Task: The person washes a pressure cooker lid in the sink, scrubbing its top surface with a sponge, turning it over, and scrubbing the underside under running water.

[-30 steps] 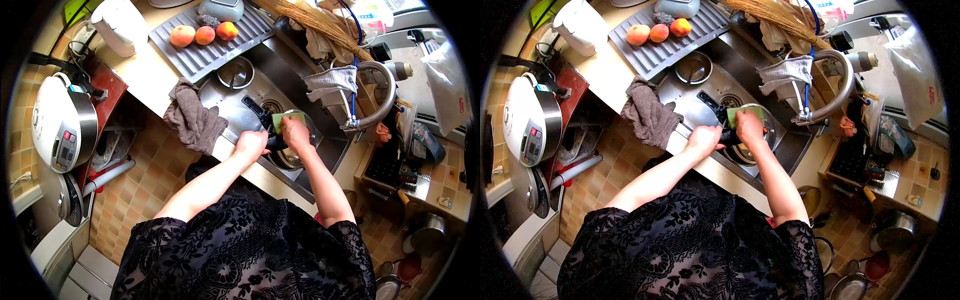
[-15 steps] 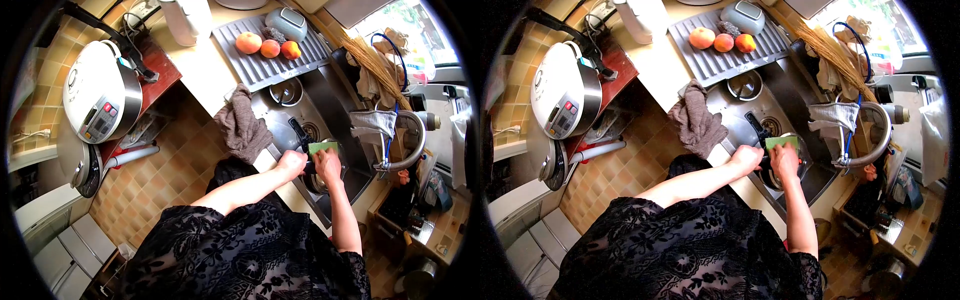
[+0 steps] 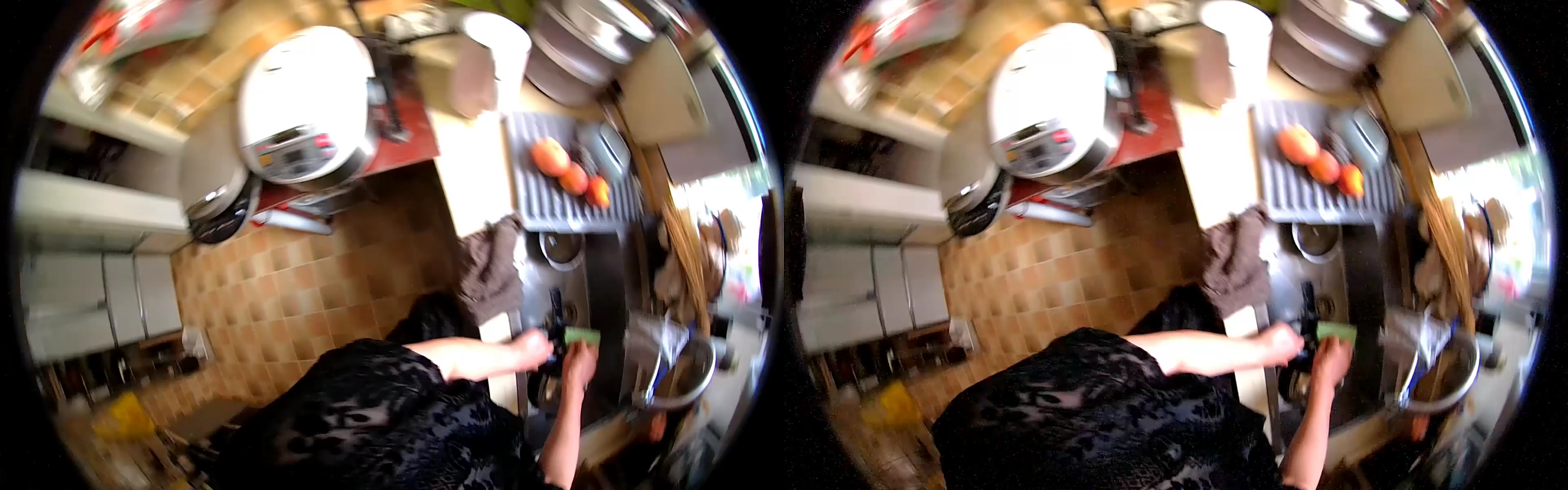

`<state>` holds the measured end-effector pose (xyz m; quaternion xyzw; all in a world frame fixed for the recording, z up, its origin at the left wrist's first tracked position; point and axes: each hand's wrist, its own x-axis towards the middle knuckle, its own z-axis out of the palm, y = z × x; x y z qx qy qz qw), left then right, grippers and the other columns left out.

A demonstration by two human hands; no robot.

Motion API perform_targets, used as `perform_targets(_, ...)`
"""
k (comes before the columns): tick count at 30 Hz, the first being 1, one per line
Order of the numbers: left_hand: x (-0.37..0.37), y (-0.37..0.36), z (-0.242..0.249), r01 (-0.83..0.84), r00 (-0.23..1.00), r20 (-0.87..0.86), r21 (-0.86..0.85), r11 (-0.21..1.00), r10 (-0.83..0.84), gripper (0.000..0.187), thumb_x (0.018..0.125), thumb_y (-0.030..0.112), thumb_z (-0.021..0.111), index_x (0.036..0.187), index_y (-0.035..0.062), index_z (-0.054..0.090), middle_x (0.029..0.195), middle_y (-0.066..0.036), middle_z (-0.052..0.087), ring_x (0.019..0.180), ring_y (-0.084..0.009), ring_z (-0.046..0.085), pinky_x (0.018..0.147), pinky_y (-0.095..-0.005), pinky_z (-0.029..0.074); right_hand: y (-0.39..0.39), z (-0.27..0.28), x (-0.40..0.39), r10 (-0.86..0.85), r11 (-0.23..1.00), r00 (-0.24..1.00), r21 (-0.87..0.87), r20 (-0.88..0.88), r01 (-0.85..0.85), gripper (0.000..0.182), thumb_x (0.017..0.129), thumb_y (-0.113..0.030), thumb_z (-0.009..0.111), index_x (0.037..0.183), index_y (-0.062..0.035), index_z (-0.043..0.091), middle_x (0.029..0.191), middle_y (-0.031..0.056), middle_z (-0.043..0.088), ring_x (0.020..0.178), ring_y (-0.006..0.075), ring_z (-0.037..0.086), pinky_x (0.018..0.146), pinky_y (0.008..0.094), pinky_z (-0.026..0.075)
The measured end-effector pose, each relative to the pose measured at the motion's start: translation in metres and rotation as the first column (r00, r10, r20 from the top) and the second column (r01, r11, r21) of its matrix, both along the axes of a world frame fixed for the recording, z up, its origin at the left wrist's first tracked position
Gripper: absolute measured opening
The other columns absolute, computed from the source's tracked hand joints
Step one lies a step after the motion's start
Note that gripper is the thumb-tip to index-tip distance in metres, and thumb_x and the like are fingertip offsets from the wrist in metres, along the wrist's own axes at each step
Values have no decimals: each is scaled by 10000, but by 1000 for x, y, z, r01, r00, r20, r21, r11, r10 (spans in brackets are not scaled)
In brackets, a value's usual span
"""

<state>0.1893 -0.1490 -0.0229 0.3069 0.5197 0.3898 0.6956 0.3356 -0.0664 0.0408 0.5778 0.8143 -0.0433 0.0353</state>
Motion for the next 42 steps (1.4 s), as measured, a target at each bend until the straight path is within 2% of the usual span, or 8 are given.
perform_targets(3, 19, 9, -34, 239, 883, -459, 263, 935, -97, 401, 758, 414, 815, 890, 54, 695, 758, -89, 722, 722, -251, 720, 625, -412, 542, -10, 17, 5, 173, 982, 983, -68, -56, -176, 207, 936, -210, 693, 963, -7, 724, 973, 264, 651, 946, 462, 618, 832, 528, 505)
perform_targets(5, 19, 5, -29, 640, 343, -937, 285, 713, 66, 520, 668, 477, 882, 911, 52, 704, 765, -81, 736, 747, -263, 735, 653, -416, 545, -15, 25, 9, 218, 969, 955, -76, -199, -237, 212, 922, -216, 714, 941, -6, 732, 960, 253, 659, 939, 448, 623, 831, 531, 504)
perform_targets(20, 6, 23, -17, 707, 255, -961, 112, 698, -105, 570, 570, 557, 921, 910, 127, 765, 878, -81, 779, 843, -298, 761, 769, -442, 592, 6, -2, 26, 247, 966, 926, -1, -284, -258, 143, 887, -153, 733, 921, -14, 733, 917, 227, 657, 884, 426, 632, 790, 522, 506)
perform_targets(23, 8, 24, -5, 705, 155, -967, -34, 709, -200, 639, 615, 640, 896, 1011, 152, 782, 1014, -60, 790, 964, -279, 757, 832, -447, 590, 12, -13, 28, 394, 908, 903, 226, -173, -353, 173, 857, -164, 757, 857, 8, 739, 848, 214, 691, 794, 381, 677, 733, 484, 538)
perform_targets(26, 14, 27, 1, 688, 91, -956, -143, 712, -280, 612, 649, 645, 871, 1020, 167, 784, 1047, -30, 786, 1009, -258, 741, 820, -433, 572, 15, -18, 39, 452, 885, 829, 45, -330, -464, 185, 866, -137, 714, 856, 46, 743, 751, 254, 690, 675, 378, 700, 644, 468, 542)
perform_targets(32, 19, 23, -4, 642, -12, -990, -115, 758, -139, 543, 670, 617, 856, 994, 186, 789, 1042, 8, 779, 1018, -238, 722, 812, -420, 541, 21, -4, 30, 457, 888, 889, 48, 9, -457, 353, 900, -422, 732, 917, -73, 780, 907, 252, 744, 814, 381, 744, 737, 497, 589)
perform_targets(38, 19, -10, 37, 605, -168, -986, -100, 790, 4, 393, 712, 528, 835, 945, 215, 794, 995, 56, 764, 981, -217, 698, 850, -444, 486, -1, 29, 35, 481, 863, 871, -125, -96, -490, 412, 978, -425, 613, 964, -30, 727, 871, 262, 710, 801, 457, 689, 735, 539, 547)
perform_targets(42, 20, -65, 38, 582, -371, -831, 140, 801, 415, 355, 736, 512, 803, 944, 224, 785, 961, 47, 747, 998, -214, 665, 877, -465, 436, 2, 32, 26, 502, 861, 864, -67, -49, -504, 357, 938, -401, 658, 999, -60, 746, 931, 216, 740, 843, 412, 711, 747, 525, 563)
